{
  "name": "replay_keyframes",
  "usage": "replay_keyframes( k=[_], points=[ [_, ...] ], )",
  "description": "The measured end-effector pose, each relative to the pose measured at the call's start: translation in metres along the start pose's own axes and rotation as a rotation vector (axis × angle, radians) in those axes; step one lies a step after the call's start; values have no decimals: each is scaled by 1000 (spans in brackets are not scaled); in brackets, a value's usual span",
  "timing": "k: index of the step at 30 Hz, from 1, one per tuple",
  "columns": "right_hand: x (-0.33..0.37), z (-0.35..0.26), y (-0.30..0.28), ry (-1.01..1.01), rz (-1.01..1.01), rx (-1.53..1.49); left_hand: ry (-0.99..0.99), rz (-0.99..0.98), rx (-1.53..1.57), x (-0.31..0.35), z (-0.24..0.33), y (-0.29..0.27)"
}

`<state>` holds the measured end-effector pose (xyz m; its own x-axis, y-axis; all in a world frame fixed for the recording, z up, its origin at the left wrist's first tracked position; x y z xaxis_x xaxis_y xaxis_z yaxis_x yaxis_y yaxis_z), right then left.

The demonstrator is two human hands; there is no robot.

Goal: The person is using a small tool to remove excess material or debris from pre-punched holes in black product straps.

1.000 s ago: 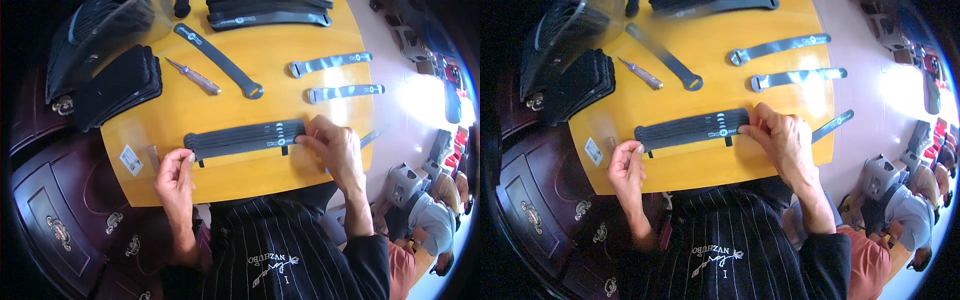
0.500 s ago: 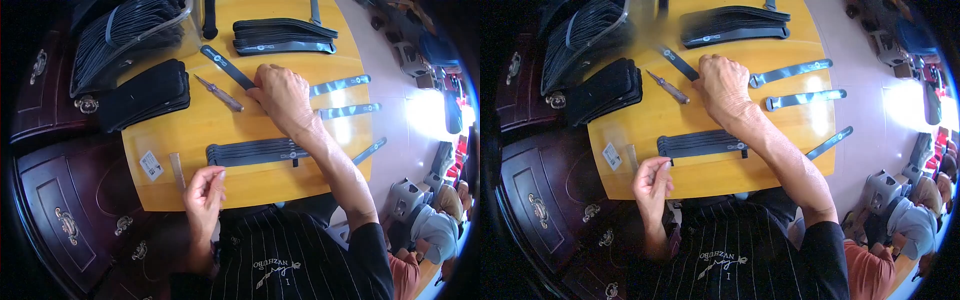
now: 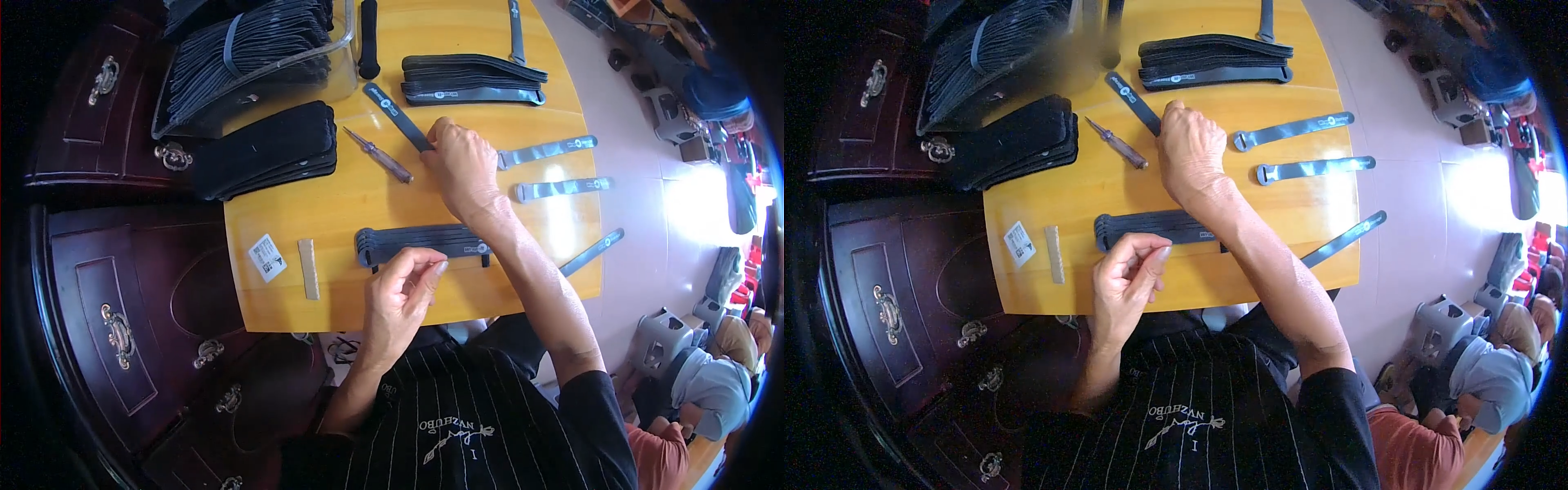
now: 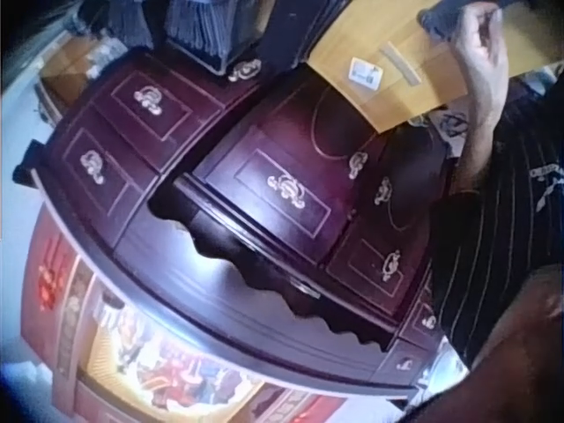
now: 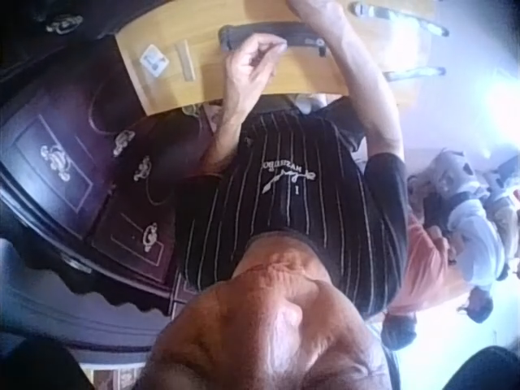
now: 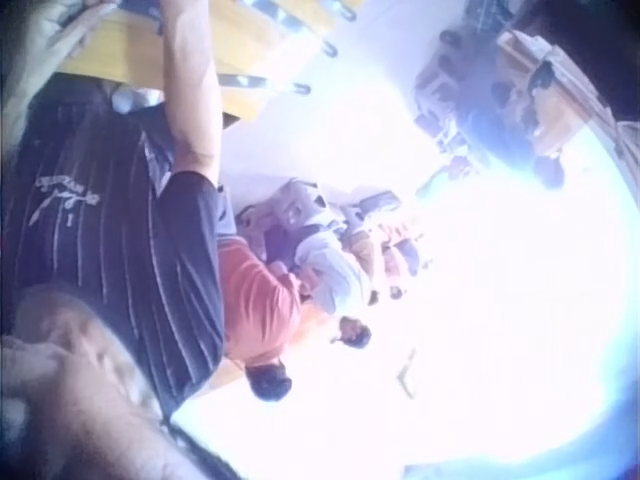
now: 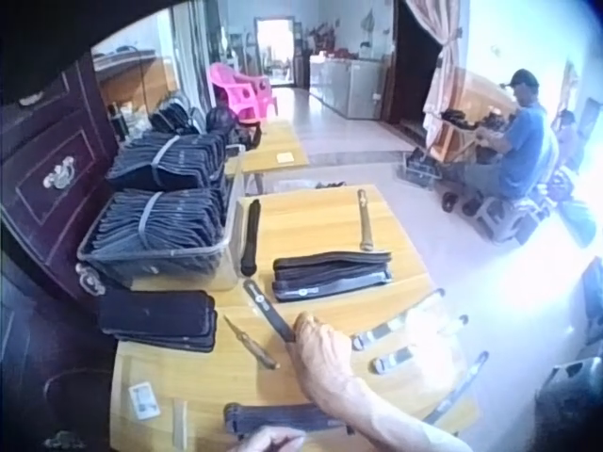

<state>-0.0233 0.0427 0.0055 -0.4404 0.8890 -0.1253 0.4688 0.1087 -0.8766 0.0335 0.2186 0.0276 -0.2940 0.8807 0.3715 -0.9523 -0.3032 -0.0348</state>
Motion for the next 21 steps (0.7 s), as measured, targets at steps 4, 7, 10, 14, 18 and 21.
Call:
replay_keyframes(
  k=[4, 7, 10, 14, 18, 21],
  points=[
    [-14, 2, -1, 75, -159, -12, 26, -23, -8, 5, -1, 4],
    [-13, 4, -8, 99, -195, -108, 33, -33, -5, 10, -1, 4],
    [-4, 5, -15, 54, -115, -149, 24, -25, -14, 12, -5, 2],
    [16, 2, -36, 66, -58, -279, 111, 55, -29, 8, -13, 3],
    [60, -21, -79, 96, -95, -607, 143, 81, 164, 12, -1, 20],
    [97, -17, -93, 158, -47, -1004, 26, -198, 332, 22, -12, 16]
  ],
)
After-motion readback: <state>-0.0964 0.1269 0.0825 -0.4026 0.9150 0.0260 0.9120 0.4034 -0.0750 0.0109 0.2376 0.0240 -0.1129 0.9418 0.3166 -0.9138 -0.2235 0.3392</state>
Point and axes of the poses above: each hand's wrist, its own x-axis away from the middle knuckle, its own y-axis out of the palm, z = x × y, the point moved 1 cm from there along -x, towards the middle knuckle, and after that the axes turned 8 degrees about -y, right-handed, at the moved point
